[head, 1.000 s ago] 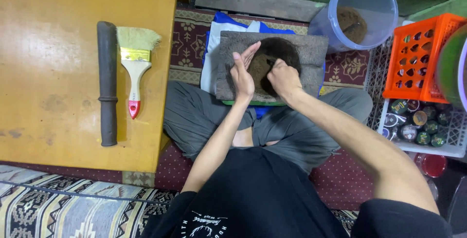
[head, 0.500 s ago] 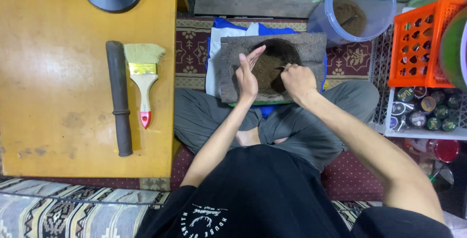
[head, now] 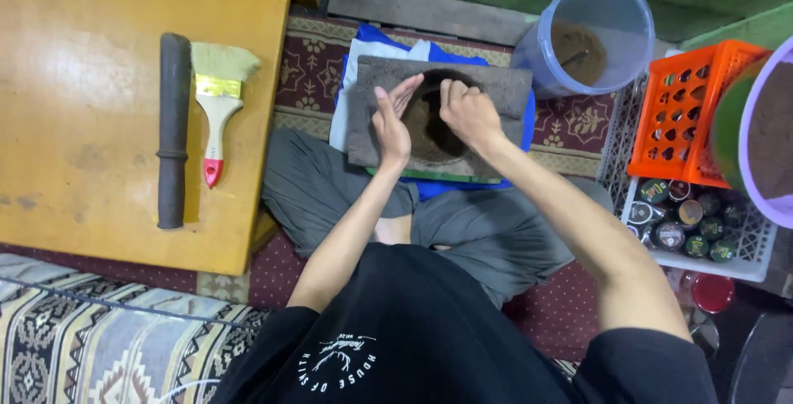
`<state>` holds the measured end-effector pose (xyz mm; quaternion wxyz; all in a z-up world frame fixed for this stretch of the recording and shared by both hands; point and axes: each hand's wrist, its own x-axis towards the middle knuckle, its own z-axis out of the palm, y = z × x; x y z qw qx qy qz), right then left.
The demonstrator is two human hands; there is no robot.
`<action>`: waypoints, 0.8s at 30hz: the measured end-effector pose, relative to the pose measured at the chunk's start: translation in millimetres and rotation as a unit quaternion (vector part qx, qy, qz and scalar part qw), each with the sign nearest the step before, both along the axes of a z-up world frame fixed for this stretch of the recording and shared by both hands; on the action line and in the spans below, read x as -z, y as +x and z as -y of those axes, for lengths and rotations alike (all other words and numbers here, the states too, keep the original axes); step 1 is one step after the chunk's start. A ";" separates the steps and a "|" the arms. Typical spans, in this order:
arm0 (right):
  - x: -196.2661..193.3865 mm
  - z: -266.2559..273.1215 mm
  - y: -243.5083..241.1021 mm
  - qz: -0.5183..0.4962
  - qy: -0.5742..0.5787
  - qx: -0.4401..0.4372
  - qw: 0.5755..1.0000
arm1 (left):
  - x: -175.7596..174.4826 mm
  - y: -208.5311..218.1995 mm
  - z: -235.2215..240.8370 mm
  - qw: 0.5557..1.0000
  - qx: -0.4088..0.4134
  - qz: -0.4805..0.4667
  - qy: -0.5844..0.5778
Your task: Grinding and preparing brown powder ingredients in a stone mortar using a spoon and a grinding stone while sitting on the floor.
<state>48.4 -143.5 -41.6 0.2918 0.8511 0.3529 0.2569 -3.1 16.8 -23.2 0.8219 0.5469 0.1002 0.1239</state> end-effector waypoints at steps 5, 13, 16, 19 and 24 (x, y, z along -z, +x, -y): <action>39.3 10.2 -2.6 -0.027 -0.015 0.026 0.999 | 1.3 7.7 4.1 1.000 -0.003 -0.013 -0.002; 3.2 -5.2 7.3 -0.320 0.086 0.087 0.939 | 2.7 3.6 -3.1 1.000 0.020 -0.006 -0.012; 2.1 -6.5 11.2 -0.369 0.105 0.161 0.909 | 7.3 4.3 -3.9 0.999 0.025 0.000 -0.025; 9.6 -5.0 14.8 -0.404 0.143 0.211 0.879 | 9.9 4.7 -3.6 0.999 0.029 0.001 -0.038; 27.7 -6.1 21.4 -0.427 0.185 0.290 0.836 | 4.5 0.4 -6.9 0.999 0.031 0.005 -0.036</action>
